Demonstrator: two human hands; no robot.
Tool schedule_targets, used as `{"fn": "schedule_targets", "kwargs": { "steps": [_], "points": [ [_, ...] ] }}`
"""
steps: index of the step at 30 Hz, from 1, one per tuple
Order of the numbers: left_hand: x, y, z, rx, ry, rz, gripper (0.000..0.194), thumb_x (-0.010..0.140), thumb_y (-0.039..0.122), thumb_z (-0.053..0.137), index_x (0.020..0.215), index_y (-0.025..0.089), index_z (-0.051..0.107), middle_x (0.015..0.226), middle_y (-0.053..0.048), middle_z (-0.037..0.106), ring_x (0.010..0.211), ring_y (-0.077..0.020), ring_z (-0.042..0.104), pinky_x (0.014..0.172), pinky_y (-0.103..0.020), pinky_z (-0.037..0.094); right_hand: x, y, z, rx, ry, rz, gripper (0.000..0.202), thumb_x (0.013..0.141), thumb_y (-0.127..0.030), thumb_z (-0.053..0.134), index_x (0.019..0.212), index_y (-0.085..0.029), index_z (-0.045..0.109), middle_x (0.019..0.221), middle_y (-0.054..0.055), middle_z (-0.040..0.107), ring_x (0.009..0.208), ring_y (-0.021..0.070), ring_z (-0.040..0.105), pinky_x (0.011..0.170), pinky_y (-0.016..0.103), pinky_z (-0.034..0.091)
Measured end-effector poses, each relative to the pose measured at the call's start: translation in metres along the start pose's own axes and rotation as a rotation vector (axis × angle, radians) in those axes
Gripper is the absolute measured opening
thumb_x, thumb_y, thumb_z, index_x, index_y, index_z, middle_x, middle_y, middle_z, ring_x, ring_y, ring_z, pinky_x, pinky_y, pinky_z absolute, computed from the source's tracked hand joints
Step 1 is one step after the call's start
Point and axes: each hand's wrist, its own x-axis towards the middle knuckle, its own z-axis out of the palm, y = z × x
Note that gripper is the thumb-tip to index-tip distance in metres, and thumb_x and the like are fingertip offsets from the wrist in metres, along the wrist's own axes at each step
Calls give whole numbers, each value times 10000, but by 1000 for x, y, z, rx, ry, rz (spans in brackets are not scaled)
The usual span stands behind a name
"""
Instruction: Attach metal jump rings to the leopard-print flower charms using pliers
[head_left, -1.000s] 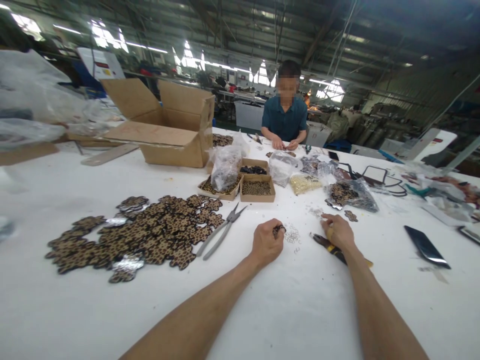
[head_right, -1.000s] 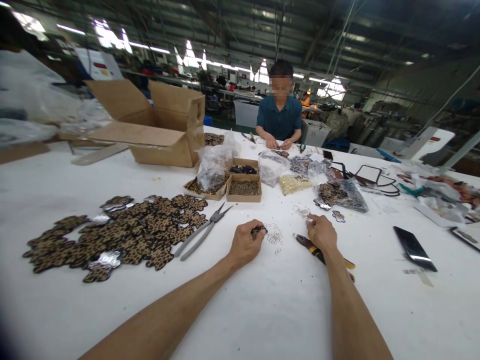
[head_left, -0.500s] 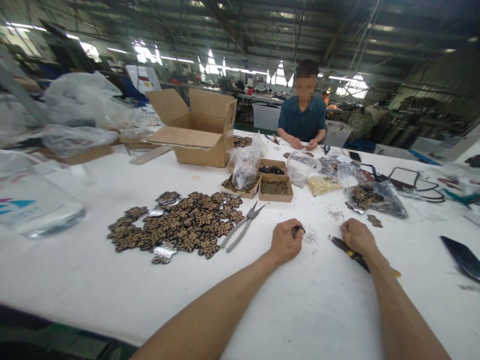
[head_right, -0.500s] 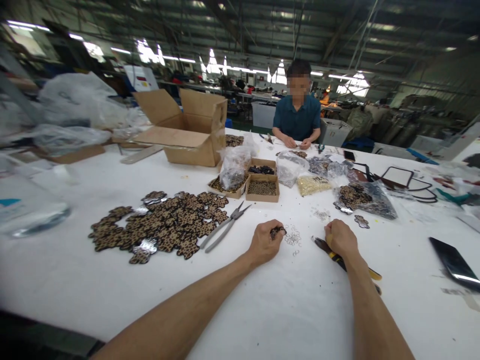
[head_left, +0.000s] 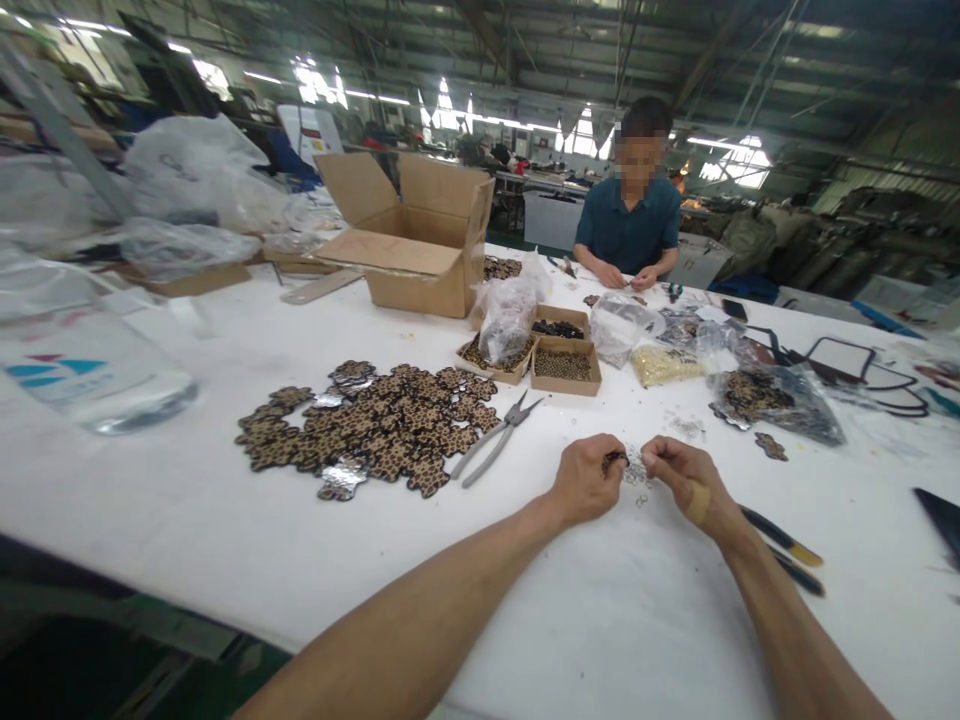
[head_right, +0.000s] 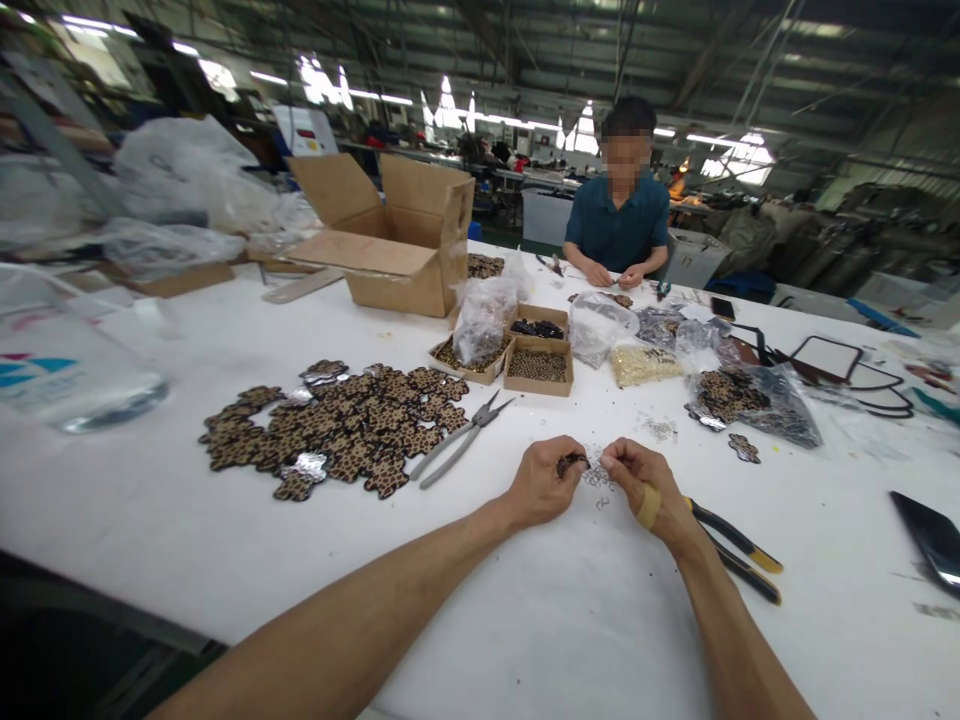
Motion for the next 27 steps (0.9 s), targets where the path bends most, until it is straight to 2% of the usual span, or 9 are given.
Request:
{"fn": "schedule_targets", "kwargs": {
  "steps": [5,12,17,20,27],
  "points": [
    [-1,2,1,-33,-13,19,101,844,177,572,892,190,660,808,-24,677,691,-142,563,658,-255,427,-1,2,2,45,-56,22,348,875,-530,655,862,-185,611,741,-2,548,680,153,476,627,273,388],
    [1,1,-2,-123,-45,15,114,849,171,564,910,172,661,826,-22,672,706,-131,547,671,-248,415,2,12,2,143,-43,48,344,866,-517,688,858,-179,628,742,10,559,696,160,486,659,292,398],
    [4,2,-4,-251,-86,-39,134,845,183,575,927,157,678,826,-21,680,732,-131,554,667,-242,401,2,14,5,255,-75,97,342,877,-509,687,865,-171,643,702,15,574,677,160,501,655,297,411],
    [5,4,-6,-323,-109,-84,143,840,195,585,927,145,686,801,-13,673,710,-120,534,657,-234,392,1,8,4,237,-39,62,323,900,-491,666,872,-169,652,692,17,581,669,158,504,646,296,409],
    [6,3,-5,-402,-101,-134,144,813,208,615,897,126,698,770,-15,661,696,-116,527,651,-228,386,-2,6,1,152,60,-59,302,815,-422,776,1000,-197,695,923,55,670,820,204,600,742,326,482]
  ]
}}
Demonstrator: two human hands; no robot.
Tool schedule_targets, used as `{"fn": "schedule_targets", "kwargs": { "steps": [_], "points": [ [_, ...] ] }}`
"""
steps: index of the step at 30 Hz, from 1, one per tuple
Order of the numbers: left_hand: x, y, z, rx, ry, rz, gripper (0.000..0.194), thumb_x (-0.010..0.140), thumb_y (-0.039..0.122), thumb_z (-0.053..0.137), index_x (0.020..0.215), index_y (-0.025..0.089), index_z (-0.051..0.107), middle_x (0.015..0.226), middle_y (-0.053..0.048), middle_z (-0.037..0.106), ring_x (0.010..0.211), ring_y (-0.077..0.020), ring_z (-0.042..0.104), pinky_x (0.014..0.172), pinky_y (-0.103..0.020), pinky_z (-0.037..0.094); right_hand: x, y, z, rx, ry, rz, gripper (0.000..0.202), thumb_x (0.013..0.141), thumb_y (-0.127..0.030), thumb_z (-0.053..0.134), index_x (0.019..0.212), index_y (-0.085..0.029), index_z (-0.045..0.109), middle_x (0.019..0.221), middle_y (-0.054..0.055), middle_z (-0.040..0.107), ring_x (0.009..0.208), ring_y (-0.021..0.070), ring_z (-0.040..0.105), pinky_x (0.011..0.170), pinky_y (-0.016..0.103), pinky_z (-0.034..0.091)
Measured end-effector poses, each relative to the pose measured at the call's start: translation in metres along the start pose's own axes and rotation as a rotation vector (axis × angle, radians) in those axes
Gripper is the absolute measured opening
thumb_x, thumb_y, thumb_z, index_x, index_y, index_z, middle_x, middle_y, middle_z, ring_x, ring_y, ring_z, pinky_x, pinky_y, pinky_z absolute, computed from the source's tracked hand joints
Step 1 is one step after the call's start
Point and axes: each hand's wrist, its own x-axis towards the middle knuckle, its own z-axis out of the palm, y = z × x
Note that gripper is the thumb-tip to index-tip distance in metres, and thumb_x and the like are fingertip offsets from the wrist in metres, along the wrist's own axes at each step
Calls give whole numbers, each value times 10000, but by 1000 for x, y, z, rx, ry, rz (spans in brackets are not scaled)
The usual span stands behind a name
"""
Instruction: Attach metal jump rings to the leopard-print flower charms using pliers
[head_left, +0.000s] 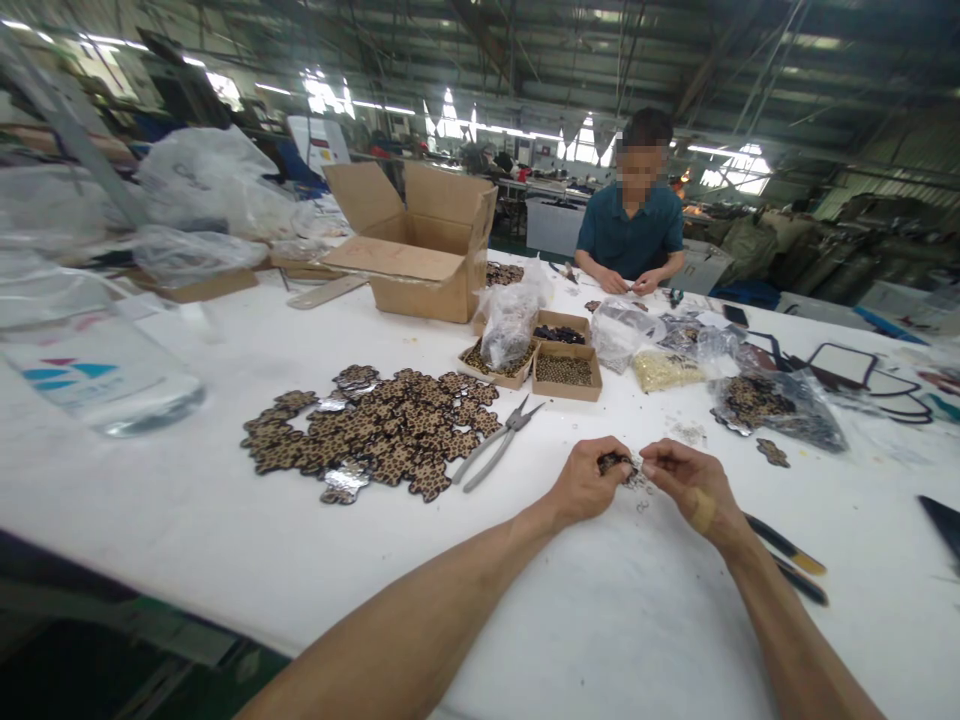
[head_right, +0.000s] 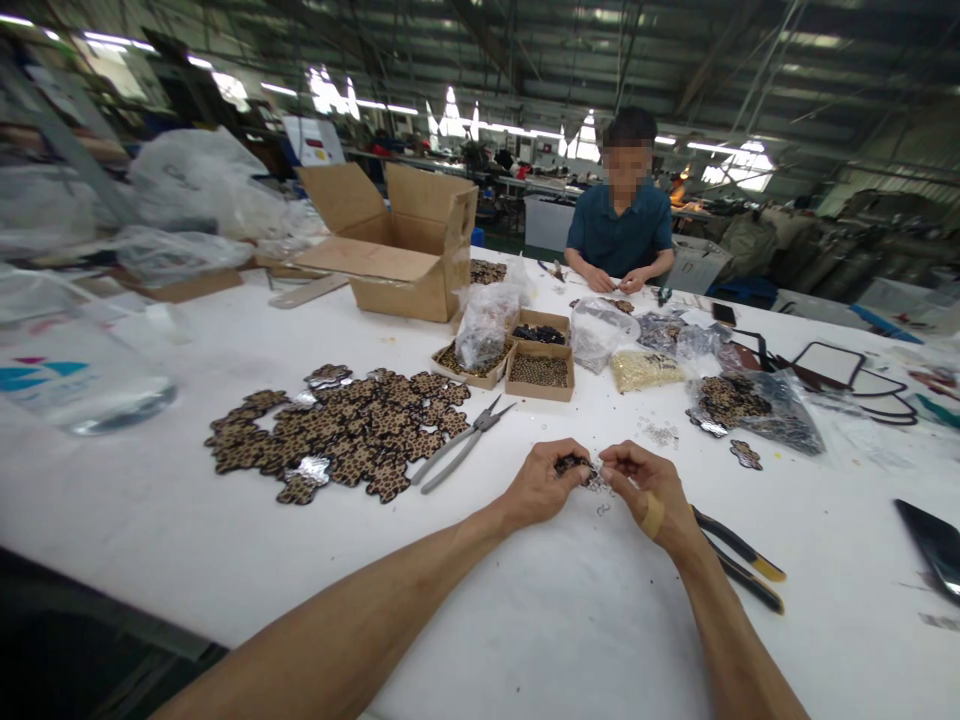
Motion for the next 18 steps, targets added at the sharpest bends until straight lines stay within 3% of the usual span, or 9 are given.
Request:
{"fn": "schedule_targets", "kwargs": {
  "steps": [7,18],
  "points": [
    [1,-5,0,-127,-65,-50,155,808,231,648,899,115,694,758,-36,677,683,-117,571,647,-223,422,-5,-14,2,-235,-43,-153,159,912,-369,662,923,-215,700,881,44,661,827,211,597,742,332,466],
    [3,-12,2,-274,-187,-173,252,766,333,742,824,92,698,722,-64,683,627,-113,587,591,-223,447,-6,-34,3,-485,-145,-358,116,987,-233,503,929,-215,602,880,43,580,788,188,552,710,326,449]
  ]
}}
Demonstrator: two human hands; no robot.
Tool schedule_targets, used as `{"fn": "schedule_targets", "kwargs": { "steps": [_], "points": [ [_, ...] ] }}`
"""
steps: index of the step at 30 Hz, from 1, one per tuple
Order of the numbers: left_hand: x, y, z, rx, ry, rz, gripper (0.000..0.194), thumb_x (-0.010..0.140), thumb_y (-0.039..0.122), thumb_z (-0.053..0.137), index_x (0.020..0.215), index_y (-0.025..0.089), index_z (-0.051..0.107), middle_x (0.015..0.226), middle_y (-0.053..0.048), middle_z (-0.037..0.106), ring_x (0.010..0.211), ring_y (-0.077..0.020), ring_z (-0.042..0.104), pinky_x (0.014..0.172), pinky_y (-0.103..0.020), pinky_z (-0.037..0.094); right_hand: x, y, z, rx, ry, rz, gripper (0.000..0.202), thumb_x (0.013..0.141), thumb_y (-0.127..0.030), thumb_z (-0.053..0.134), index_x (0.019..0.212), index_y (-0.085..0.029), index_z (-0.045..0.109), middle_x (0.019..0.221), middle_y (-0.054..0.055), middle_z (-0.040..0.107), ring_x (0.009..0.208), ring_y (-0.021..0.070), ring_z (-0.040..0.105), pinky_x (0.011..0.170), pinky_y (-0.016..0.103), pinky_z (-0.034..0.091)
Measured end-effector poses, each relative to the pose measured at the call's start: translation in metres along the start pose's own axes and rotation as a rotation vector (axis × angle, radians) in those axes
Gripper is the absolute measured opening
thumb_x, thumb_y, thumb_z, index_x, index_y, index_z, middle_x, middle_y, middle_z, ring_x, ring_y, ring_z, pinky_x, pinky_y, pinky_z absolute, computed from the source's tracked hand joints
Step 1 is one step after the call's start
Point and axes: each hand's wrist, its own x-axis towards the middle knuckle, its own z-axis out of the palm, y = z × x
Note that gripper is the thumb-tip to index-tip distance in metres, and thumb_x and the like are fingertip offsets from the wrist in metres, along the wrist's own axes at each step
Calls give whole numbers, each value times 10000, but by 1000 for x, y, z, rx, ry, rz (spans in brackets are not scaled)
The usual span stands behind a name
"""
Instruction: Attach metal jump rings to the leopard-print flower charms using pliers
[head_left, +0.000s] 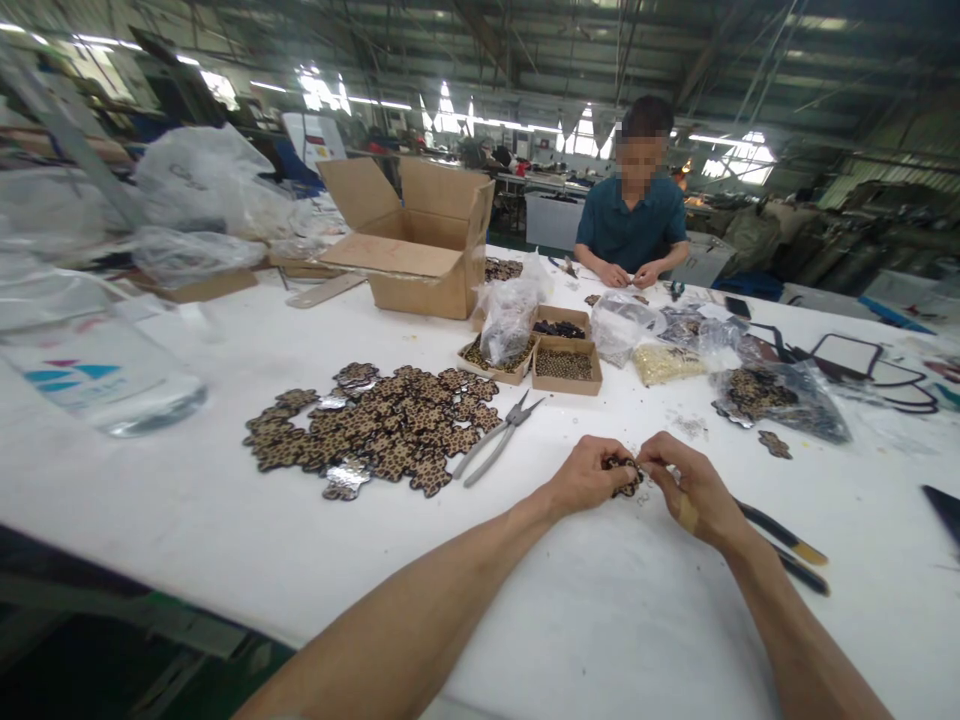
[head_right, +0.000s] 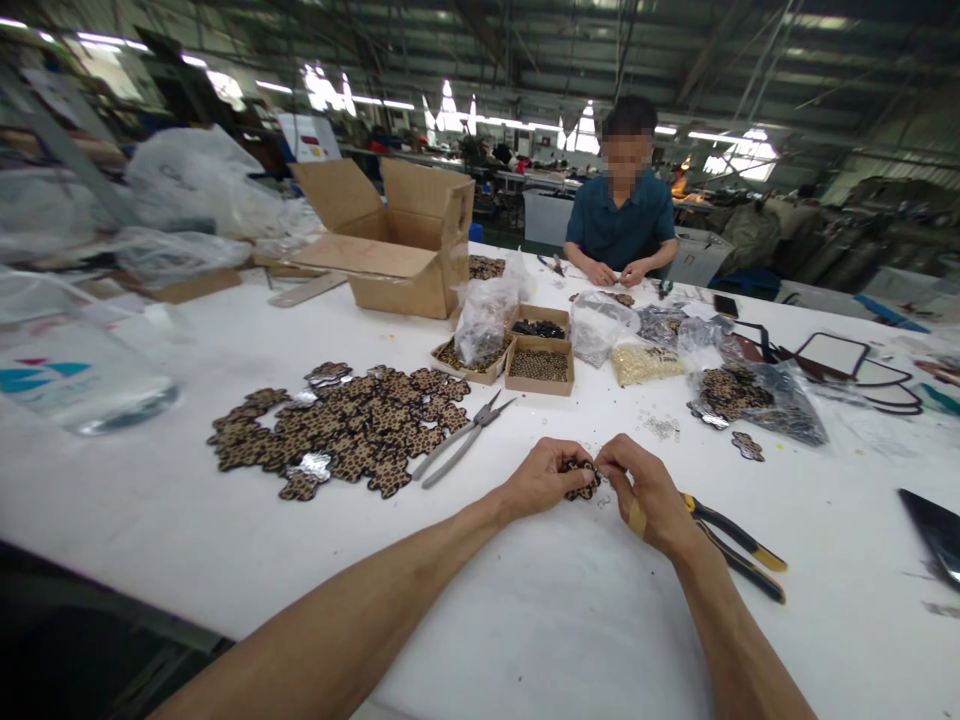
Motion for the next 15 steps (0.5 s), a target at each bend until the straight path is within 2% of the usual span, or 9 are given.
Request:
{"fn": "schedule_targets", "kwargs": {
  "steps": [5,9,15],
  "points": [
    [0,6,-3,-102,-28,-57,346,741,401,780,872,86,721,747,-77,695,642,-123,607,615,-239,468,-1,-6,0,-93,21,-66,104,994,-200,453,961,-225,548,913,58,554,803,196,546,729,336,456],
    [1,11,-4,-180,3,-94,384,677,414,833,829,81,716,700,-57,669,617,-113,586,615,-241,469,-1,-10,0,-153,27,-68,90,994,-198,435,968,-228,516,912,57,535,785,195,532,720,333,455],
    [3,11,-5,-202,-33,-120,358,675,386,836,816,80,717,689,-46,659,610,-108,575,614,-241,458,-1,-13,1,-171,18,-44,89,985,-210,426,970,-239,508,910,61,543,768,201,534,701,336,459]
  ]
}}
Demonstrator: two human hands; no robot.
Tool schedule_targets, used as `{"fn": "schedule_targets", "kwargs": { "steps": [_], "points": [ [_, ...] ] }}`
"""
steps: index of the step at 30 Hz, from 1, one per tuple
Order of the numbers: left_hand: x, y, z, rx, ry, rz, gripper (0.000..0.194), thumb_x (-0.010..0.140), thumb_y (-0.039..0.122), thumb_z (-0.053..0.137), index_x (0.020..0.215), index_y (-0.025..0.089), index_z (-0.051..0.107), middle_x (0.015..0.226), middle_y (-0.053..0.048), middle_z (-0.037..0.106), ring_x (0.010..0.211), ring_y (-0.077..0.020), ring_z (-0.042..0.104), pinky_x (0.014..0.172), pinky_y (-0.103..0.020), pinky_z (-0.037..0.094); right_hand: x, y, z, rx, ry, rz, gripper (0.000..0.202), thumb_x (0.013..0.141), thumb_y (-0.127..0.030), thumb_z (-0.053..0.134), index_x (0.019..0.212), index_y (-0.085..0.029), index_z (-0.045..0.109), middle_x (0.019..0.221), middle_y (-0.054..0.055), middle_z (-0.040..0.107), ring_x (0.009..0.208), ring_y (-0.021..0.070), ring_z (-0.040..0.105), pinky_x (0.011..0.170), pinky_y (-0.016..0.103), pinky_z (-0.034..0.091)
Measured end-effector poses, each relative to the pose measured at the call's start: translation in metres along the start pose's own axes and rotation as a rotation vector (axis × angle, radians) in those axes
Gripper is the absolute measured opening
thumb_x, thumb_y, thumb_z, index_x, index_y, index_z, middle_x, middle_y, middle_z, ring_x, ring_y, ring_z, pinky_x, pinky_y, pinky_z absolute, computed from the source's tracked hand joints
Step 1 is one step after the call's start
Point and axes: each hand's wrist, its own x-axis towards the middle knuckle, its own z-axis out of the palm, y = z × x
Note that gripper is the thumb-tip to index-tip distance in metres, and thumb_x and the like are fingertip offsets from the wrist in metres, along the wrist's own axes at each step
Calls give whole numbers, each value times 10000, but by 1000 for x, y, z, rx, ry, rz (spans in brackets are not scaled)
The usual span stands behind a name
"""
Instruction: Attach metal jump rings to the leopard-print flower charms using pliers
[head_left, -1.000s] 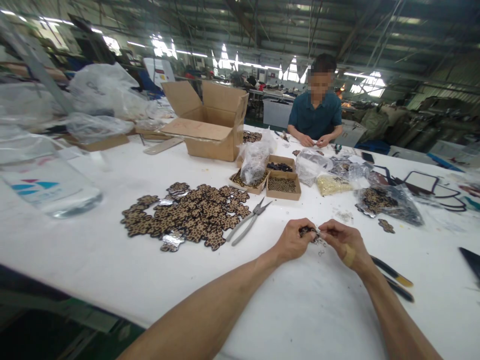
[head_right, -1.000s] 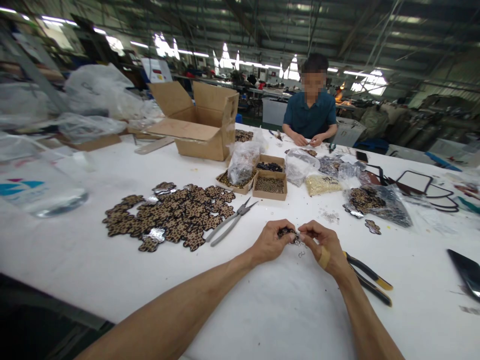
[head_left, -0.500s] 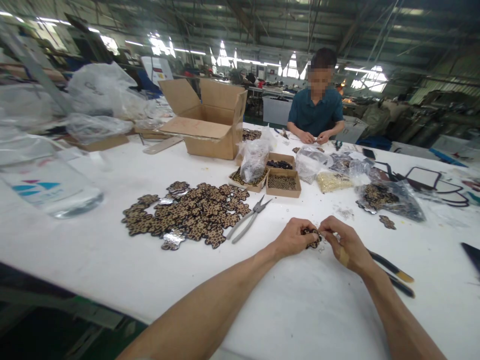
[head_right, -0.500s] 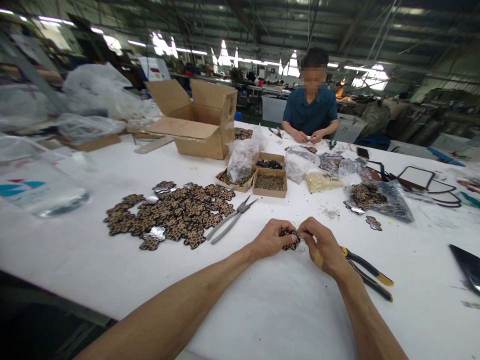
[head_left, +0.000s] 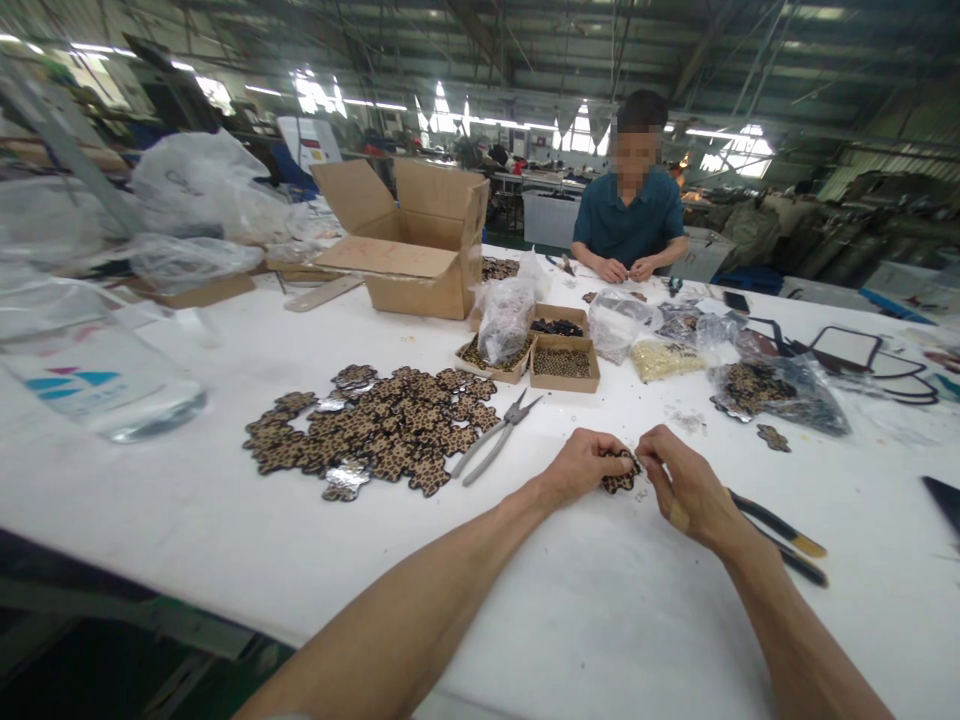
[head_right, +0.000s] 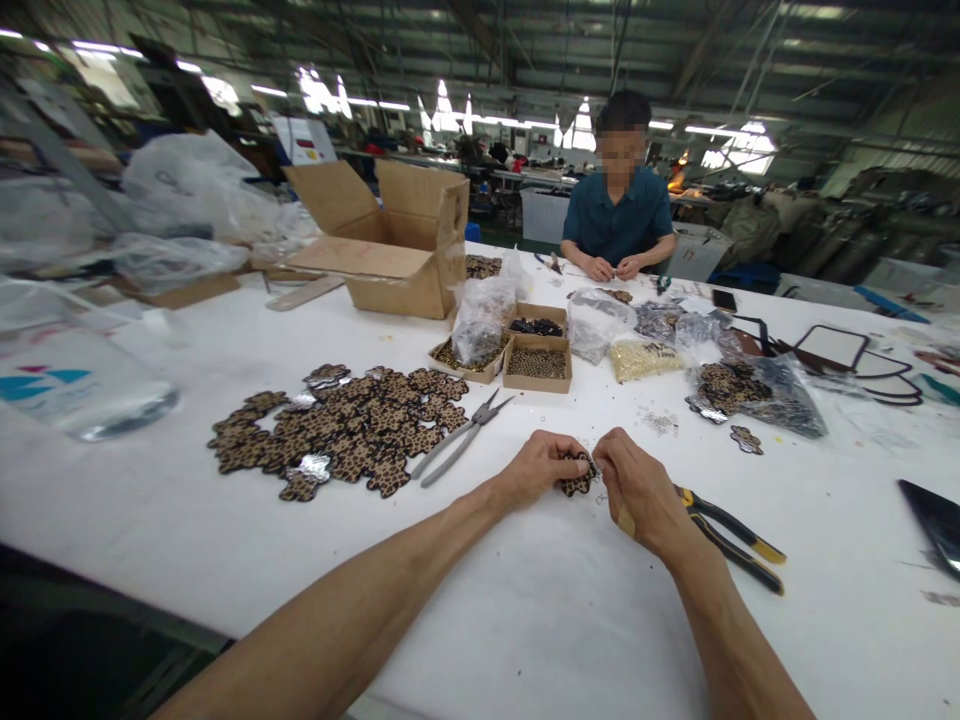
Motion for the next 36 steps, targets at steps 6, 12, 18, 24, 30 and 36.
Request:
{"fn": "schedule_targets", "kwargs": {
  "steps": [6,12,18,24,30,36],
  "points": [
    [0,0,-1,-1,-49,-15,344,685,376,830,813,78,716,682,-39,653,594,-95,555,589,-227,432,-2,2,-1,1,-20,23,75,981,-224,425,970,-239,497,908,60,553,753,200,536,695,341,460],
    [-2,3,2,-39,-93,-36,314,685,353,818,785,82,695,656,-31,646,576,-97,559,579,-231,425,-7,6,0,33,-79,94,56,998,-268,428,1001,-240,477,864,46,580,735,202,558,689,347,459],
    [-3,6,3,-51,-60,-56,279,672,326,796,774,88,691,637,-23,633,553,-93,538,558,-228,407,-5,7,-5,-1,-86,165,134,1009,-347,422,1008,-236,497,844,41,608,725,198,575,666,334,451],
    [-1,7,0,-121,61,-74,307,626,329,789,780,81,696,659,-63,674,550,-112,561,536,-227,402,-45,60,-52,-376,-80,399,514,732,-625,722,1042,-228,620,954,99,652,828,282,623,654,361,438],
    [0,11,-8,-79,124,-5,304,671,337,770,800,81,669,686,-75,696,564,-120,608,542,-221,428,-75,102,-66,-285,-332,642,435,560,-574,827,801,-229,717,804,88,706,703,278,639,603,348,419],
    [-5,21,-10,-48,91,71,303,751,348,724,870,98,599,797,-119,730,578,-168,678,504,-248,486,-59,90,-63,-15,-228,751,406,627,-583,810,743,-202,732,722,78,710,670,268,634,563,348,432]
  ]
}}
